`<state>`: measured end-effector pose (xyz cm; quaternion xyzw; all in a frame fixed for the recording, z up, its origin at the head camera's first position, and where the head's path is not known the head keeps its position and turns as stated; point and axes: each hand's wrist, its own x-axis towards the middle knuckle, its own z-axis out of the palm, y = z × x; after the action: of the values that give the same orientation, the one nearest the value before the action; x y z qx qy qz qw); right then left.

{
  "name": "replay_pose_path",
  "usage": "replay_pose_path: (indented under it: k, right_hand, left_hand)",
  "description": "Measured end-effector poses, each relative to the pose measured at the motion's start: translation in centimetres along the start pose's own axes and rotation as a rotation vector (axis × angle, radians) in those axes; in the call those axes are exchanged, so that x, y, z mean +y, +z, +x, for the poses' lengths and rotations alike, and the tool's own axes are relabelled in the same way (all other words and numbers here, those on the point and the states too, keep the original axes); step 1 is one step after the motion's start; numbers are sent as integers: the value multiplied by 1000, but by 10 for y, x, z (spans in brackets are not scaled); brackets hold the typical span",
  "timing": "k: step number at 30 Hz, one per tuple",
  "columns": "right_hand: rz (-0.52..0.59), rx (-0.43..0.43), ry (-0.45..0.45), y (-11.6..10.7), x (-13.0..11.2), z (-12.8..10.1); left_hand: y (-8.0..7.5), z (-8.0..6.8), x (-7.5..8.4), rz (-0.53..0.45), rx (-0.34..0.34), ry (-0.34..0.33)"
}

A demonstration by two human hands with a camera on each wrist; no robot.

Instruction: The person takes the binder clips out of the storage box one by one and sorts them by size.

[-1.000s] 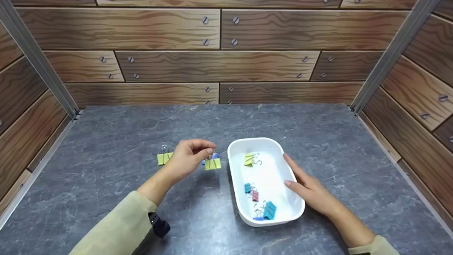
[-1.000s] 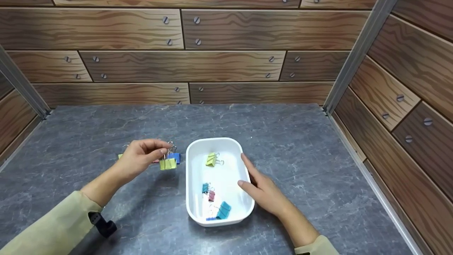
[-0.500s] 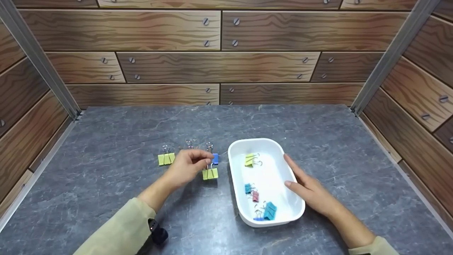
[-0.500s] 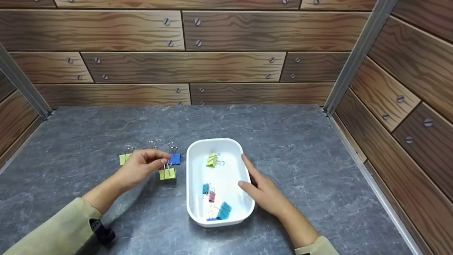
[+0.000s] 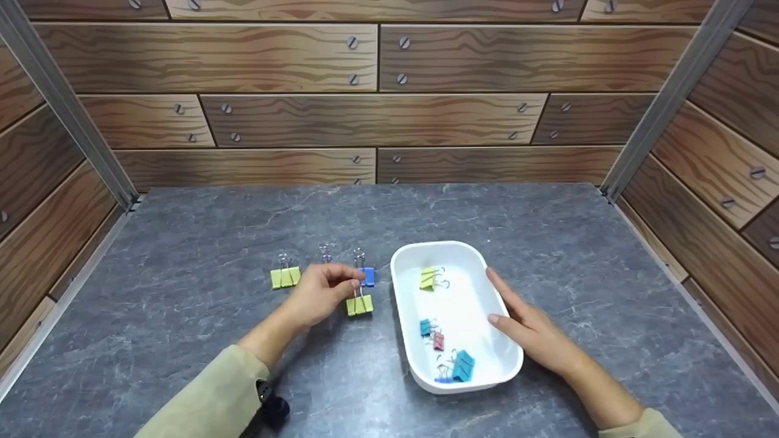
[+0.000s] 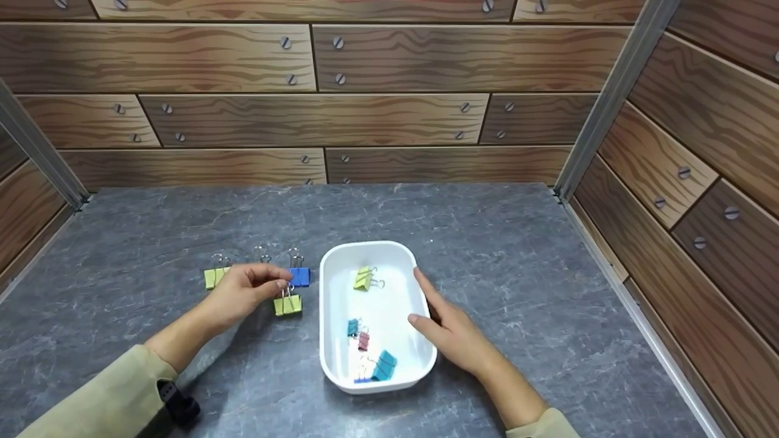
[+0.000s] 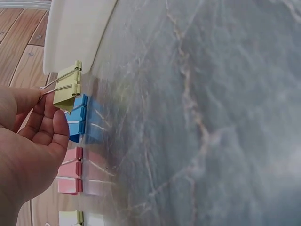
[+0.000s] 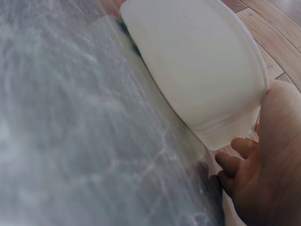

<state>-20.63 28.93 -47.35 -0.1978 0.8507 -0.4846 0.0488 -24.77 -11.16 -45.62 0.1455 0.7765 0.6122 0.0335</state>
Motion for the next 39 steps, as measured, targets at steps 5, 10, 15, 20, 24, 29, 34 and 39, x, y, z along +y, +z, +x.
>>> replay_pose_path:
  k: [5, 10, 15, 20, 24, 29, 34, 39]
  right_hand:
    - [21, -8, 8, 0, 0, 1]
    - [17, -5, 8, 0, 0, 1]
    - [14, -3, 12, -1, 0, 0]
    - [8, -1, 14, 0, 0, 0]
    - [8, 3, 6, -1, 0, 0]
    - [3, -1, 10, -1, -1, 0]
    - [-9, -3, 19, -1, -1, -1]
    - [-13, 3, 17, -1, -1, -1]
  left_hand:
    - [-1, 1, -4, 29, 14, -13]
    - [-1, 2, -5, 53, 22, -3]
    - [0, 2, -6, 49, 15, -9]
    - [2, 2, -6, 50, 10, -33]
    - [2, 1, -6, 60, 11, -28]
    - [2, 2, -7, 69, 15, -10]
    - [3, 2, -8, 73, 15, -9]
    - [2, 2, -10, 60, 5, 14]
